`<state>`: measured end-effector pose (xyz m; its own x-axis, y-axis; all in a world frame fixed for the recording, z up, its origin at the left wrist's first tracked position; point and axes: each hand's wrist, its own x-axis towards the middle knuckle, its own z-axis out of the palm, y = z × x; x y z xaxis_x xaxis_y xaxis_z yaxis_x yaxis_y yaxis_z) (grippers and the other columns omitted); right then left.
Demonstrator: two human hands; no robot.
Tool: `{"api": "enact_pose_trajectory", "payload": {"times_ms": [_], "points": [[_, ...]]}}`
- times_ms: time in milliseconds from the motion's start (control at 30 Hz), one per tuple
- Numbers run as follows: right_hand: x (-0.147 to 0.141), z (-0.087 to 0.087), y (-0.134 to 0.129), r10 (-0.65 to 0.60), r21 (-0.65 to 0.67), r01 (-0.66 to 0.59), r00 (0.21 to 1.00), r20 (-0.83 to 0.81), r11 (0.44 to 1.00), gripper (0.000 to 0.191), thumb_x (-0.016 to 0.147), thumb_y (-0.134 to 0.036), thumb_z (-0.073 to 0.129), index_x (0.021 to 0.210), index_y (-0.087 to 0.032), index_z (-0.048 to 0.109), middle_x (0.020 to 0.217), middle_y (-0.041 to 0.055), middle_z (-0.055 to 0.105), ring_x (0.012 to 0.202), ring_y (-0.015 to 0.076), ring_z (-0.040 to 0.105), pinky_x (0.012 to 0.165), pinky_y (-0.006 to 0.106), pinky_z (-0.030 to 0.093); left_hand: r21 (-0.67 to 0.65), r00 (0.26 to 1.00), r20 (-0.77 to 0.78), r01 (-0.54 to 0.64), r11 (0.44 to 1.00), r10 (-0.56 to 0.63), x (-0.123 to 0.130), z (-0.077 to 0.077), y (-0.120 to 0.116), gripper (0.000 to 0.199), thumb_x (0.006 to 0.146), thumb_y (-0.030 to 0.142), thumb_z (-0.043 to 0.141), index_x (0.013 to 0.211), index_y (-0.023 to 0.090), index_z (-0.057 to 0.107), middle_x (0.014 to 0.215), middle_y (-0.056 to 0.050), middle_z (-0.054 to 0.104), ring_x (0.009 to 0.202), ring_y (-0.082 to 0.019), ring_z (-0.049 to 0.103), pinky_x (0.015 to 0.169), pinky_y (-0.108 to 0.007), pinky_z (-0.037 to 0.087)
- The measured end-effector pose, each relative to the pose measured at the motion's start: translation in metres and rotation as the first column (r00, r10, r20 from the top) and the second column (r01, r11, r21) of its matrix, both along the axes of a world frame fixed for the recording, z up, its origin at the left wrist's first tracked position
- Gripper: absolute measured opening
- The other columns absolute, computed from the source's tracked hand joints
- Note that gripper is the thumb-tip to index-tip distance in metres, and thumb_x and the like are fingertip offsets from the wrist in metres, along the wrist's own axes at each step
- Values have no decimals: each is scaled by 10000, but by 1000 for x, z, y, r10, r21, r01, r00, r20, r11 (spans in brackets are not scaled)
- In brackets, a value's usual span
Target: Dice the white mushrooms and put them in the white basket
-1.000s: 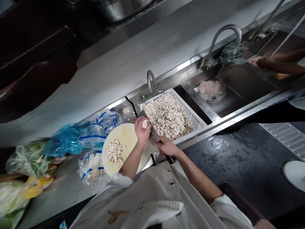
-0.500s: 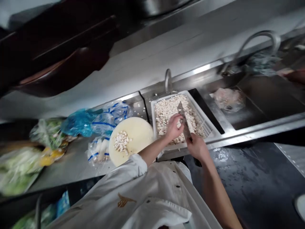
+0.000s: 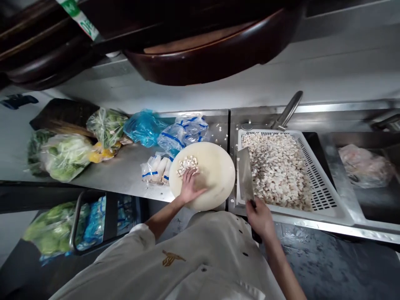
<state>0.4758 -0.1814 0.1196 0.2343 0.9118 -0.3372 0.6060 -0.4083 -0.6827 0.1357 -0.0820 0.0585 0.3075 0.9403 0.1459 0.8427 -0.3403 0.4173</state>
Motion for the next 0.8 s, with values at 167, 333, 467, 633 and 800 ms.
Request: {"api": "enact_pose_trajectory", "payload": {"times_ms": [167, 333, 467, 633, 800], "points": [[-52, -1, 11, -3, -36, 15, 950, 313, 999, 266, 1014, -393, 447, 980, -200, 627, 757, 86, 687, 645, 207, 599, 601, 290, 314, -120, 980, -177, 70, 990, -91, -70, -23, -9, 1041, 704, 821, 811, 1563, 308, 524, 1735, -114, 322, 1650, -443, 120, 1338, -681, 16], [-68, 3, 32, 104, -78, -80, 922, 373, 994, 291, 1040, -389, 447, 977, -188, 648, 797, 88, 708, 727, 215, 639, 636, 281, 358, -44, 980, -140, -151, 987, 144, -80, -35, 54, 1165, 739, 809, 792, 1672, 261, 359, 1797, -123, 105, 1653, -456, -79, 1333, -679, 19], [-99, -4, 49, 248, -198, -174, 855, 456, 965, 294, 1062, -319, 425, 1073, -157, 671, 881, 130, 751, 808, 237, 699, 683, 290, 395, -111, 987, -62, -157, 981, 151, -88, -44, 102, 1184, 790, 778, 769, 1701, 213, 266, 1790, -138, 144, 1668, -409, 28, 1357, -601, 102], [-157, -16, 76, 395, -288, -291, 808, 436, 912, 319, 1076, -256, 404, 1275, -135, 623, 962, 168, 778, 892, 270, 747, 708, 309, 406, -142, 992, 40, 122, 982, -117, -74, -45, 135, 914, 908, 650, 720, 1644, 219, 390, 1719, -93, 375, 1645, -296, 247, 1380, -491, 137], [-173, -25, 76, 486, -228, -433, 823, 296, 872, 249, 1044, -234, 474, 1218, -142, 628, 956, 155, 775, 886, 244, 735, 732, 288, 413, -109, 945, 135, 312, 944, -297, -63, -37, 135, 768, 898, 598, 754, 1526, 206, 549, 1583, -116, 556, 1531, -288, 460, 1342, -467, 296]]}}
